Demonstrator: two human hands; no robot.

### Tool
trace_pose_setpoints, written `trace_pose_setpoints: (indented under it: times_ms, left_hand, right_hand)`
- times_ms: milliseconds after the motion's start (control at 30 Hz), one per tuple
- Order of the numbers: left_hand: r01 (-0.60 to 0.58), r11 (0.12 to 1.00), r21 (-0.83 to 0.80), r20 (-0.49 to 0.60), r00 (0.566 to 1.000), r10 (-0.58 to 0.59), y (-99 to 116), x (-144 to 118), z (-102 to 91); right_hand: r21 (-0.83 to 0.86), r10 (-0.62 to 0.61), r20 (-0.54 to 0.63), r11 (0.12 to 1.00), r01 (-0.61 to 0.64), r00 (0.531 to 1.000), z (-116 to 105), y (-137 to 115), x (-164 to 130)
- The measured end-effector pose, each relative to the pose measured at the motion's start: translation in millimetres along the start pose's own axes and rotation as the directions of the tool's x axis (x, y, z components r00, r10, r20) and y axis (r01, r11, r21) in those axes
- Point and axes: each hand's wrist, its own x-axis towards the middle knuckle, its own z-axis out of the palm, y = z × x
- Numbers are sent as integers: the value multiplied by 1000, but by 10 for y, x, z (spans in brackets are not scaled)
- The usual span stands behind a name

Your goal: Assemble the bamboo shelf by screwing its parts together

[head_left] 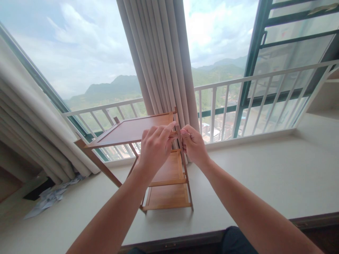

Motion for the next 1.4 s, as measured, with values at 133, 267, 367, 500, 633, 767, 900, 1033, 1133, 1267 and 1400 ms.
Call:
trace_pose_setpoints:
  times_ms: [133,267,367,500,633,767,900,1033,1133,1267,1400]
  left_hand:
    - [1,1000,4,-4,1000,-1,3,-3,12]
    - [-13,1000,-2,0,1000,13,-5,-9,25]
    - [-8,1000,-6,-8,1000,8,-10,-9,27]
    - [0,1000,-21,-16,1000,-1,-6,-18,23]
    - [0,999,-37,-51,999,-2,19,-61,-21]
    - [8,998,-62,-161,987,-18,49,-199,-108]
    - [55,990,-133,-229,970,-85,73,-553,-134]
    - [206,952,-225,-118,964,-237,138,-1148,-9]
    - [325,916,-234,-4,942,-335,213,-1644,118]
    - [449,862,-234,137,893,-428,224,-2269,189]
    - [565,804,-187,177,824,-539,60,-2990,201]
  right_hand:
    - [-2,30,34,1000,-30,999,-16,-9,28]
    - [-54,11,51,998,-8,999,-45,-41,47]
    - [-124,-46,68,991,54,997,-68,-84,62]
    - [-151,-78,114,984,95,990,-88,-124,83]
    - [-117,-56,126,991,71,990,-101,-103,80]
    - [-114,-15,119,993,28,993,-118,-59,59]
    - [-186,-16,100,982,35,995,-136,-28,42]
    - [-212,-28,86,976,45,996,-143,2,29]
    - [-203,-29,67,978,42,997,-143,19,14]
    - [-183,-5,57,983,16,998,-152,24,-27]
    - [-188,-8,30,982,13,1000,-176,36,-63]
